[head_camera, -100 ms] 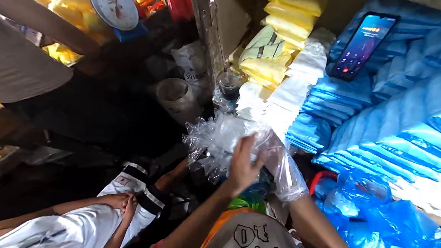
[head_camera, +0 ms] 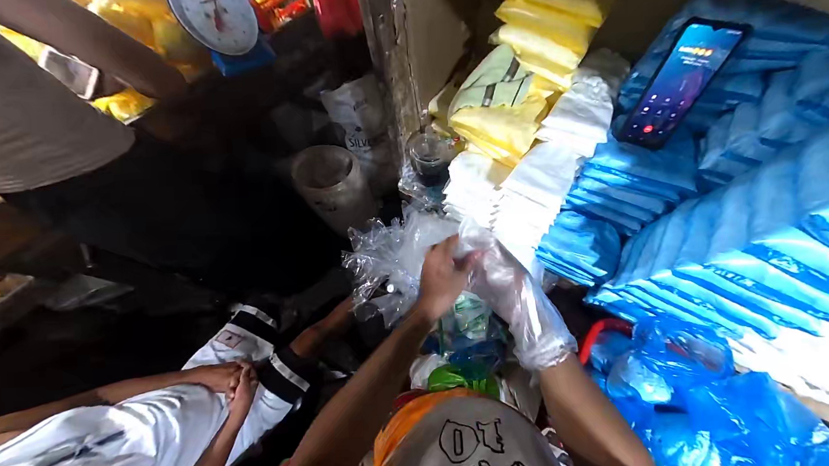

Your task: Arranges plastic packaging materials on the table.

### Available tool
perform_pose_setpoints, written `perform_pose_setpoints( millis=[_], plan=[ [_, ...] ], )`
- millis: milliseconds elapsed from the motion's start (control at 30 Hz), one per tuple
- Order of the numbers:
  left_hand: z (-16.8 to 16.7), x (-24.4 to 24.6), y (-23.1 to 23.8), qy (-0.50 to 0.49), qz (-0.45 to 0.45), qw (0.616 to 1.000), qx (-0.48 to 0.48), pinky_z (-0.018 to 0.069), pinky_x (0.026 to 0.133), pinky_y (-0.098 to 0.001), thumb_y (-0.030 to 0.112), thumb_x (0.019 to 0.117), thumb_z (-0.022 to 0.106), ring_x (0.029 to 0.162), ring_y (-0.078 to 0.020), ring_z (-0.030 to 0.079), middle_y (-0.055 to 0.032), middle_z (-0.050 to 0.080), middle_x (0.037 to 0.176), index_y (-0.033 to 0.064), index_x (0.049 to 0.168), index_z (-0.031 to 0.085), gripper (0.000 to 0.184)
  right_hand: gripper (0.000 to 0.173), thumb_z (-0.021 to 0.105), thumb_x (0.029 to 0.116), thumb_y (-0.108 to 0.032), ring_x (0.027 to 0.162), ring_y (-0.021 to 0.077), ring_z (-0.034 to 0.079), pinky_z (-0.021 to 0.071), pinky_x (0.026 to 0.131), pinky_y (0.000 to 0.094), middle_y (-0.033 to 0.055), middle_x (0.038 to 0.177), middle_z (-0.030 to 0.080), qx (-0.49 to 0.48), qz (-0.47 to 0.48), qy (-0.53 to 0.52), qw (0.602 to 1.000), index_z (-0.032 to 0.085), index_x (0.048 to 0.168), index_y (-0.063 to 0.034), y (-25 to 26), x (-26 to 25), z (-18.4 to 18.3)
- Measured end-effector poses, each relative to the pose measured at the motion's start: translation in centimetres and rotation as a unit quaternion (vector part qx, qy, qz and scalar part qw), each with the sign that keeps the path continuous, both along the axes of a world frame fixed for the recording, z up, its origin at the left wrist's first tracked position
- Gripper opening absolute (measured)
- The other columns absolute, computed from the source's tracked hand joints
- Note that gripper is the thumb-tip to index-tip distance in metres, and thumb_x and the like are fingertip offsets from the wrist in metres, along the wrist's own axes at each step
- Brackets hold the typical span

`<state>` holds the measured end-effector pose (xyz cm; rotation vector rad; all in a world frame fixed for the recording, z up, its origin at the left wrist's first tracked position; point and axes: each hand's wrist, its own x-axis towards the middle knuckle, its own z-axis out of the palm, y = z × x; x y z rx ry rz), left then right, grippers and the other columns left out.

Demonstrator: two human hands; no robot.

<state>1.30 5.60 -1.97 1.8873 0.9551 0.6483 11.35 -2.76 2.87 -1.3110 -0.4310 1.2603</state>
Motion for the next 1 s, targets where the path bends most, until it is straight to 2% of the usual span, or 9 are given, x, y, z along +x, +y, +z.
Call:
perform_pose_setpoints(
  millis=[67, 267, 367, 433, 533, 600, 800, 900, 1000],
  plan=[
    [-0.9, 1.0, 2.1, -0.076, -0.017, 0.993, -0.094, 0.0574, 0.063, -0.0415, 0.031, 0.0968, 0.072, 0.069, -0.0198, 0.067, -0.0096, 0.072, 0.082, 0.0049, 0.095, 0.072, 0.027, 0.03, 0.048, 0.1068, -0.033, 0.092, 0.0146, 0.066, 0.0588, 0.081, 0.0341, 0.0053, 0.104, 0.067, 0.085, 0.059, 0.088, 0.991, 0.061, 0.124, -0.0116, 0.6, 1.7, -2.3],
    [-3.2, -0.8, 6.4, -0.024, 0.058, 0.996, -0.067, 0.0531, 0.068, -0.0463, 0.033, 0.0948, 0.074, 0.07, -0.0222, 0.063, -0.0104, 0.068, 0.08, 0.0036, 0.087, 0.07, 0.031, 0.042, 0.045, 0.1081, -0.03, 0.116, 0.0325, 0.065, 0.054, 0.102, 0.0518, 0.0199, 0.129, 0.065, 0.097, 0.005, 0.153, 0.983, 0.053, 0.142, -0.0065, -4.5, 4.2, -3.9],
    [-5.6, -1.9, 8.5, 0.095, 0.087, 0.992, 0.001, 0.0539, 0.078, -0.0613, 0.038, 0.0971, 0.069, 0.085, -0.0356, 0.068, -0.0177, 0.071, 0.092, 0.004, 0.101, 0.071, 0.034, 0.054, 0.035, 0.1094, -0.047, 0.105, 0.0365, 0.07, 0.059, 0.091, 0.0541, 0.0228, 0.12, 0.068, -0.027, -0.095, 0.094, 0.991, 0.048, 0.145, -0.0087, -7.6, 7.1, -6.6],
    [-6.1, -2.3, 8.7, 0.185, 0.093, 0.976, 0.072, 0.0468, 0.098, -0.0672, 0.036, 0.0964, 0.069, 0.111, -0.0411, 0.066, -0.0201, 0.07, 0.119, 0.0095, 0.134, 0.062, 0.046, 0.054, 0.033, 0.1101, -0.047, 0.095, 0.0289, 0.073, 0.0606, 0.083, 0.0435, 0.0183, 0.113, 0.072, -0.078, -0.161, -0.044, 0.983, 0.049, 0.145, -0.0084, -8.4, 7.7, -6.8],
    [-7.0, -1.9, 8.1, 0.221, 0.058, 0.943, 0.243, 0.0384, 0.106, -0.0666, 0.036, 0.0922, 0.072, 0.132, -0.0436, 0.05, -0.0212, 0.052, 0.146, 0.0111, 0.155, 0.038, 0.076, 0.049, 0.038, 0.1109, -0.036, 0.105, 0.0229, 0.07, 0.0576, 0.094, 0.0401, 0.0135, 0.122, 0.069, 0.01, -0.226, -0.265, 0.937, 0.046, 0.151, -0.0102, -7.6, 5.7, -4.6],
    [-7.9, -1.4, 7.5, 0.208, -0.018, 0.922, 0.327, 0.0315, 0.114, -0.0666, 0.045, 0.0977, 0.062, 0.142, -0.0413, 0.042, -0.0171, 0.045, 0.155, 0.0173, 0.157, 0.038, 0.07, 0.052, 0.037, 0.1105, -0.036, 0.114, 0.0219, 0.067, 0.056, 0.1, 0.0422, 0.0099, 0.131, 0.065, 0.052, -0.151, -0.348, 0.924, 0.037, 0.158, -0.015, -5.7, 3.6, -3.6],
    [-11.6, 1.2, 7.3, 0.299, -0.144, 0.886, 0.324, 0.0048, 0.119, -0.0748, 0.054, 0.0992, 0.053, 0.158, -0.0412, 0.003, -0.0042, 0.016, 0.173, 0.0308, 0.16, 0.035, 0.068, 0.055, 0.032, 0.1101, -0.048, 0.107, 0.0176, 0.066, 0.0543, 0.093, 0.037, 0.0093, 0.127, 0.067, -0.01, 0.008, -0.167, 0.986, 0.045, 0.152, -0.0156, 2.4, 2.1, -11.7],
    [-13.6, 1.2, 8.7, 0.309, -0.124, 0.891, 0.308, 0.0068, 0.118, -0.0762, 0.064, 0.1037, 0.028, 0.158, -0.0418, 0.007, -0.0028, 0.018, 0.172, 0.0336, 0.162, 0.031, 0.065, 0.063, 0.027, 0.1079, -0.057, 0.11, 0.0208, 0.067, 0.0552, 0.096, 0.0407, 0.0102, 0.126, 0.068, 0.004, -0.033, -0.047, 0.998, 0.044, 0.148, -0.0121, 1.2, 4.5, -14.3],
    [-12.8, 1.4, 9.5, 0.325, -0.133, 0.901, 0.257, 0.0062, 0.117, -0.0787, 0.068, 0.102, 0.028, 0.157, -0.045, 0.007, -0.0054, 0.017, 0.172, 0.0336, 0.162, 0.03, 0.069, 0.069, 0.028, 0.1052, -0.064, 0.113, 0.0183, 0.066, 0.054, 0.099, 0.0397, 0.0065, 0.127, 0.068, -0.048, -0.021, -0.112, 0.992, 0.056, 0.14, -0.0116, -2.8, 5.5, -11.6]
  ],
)
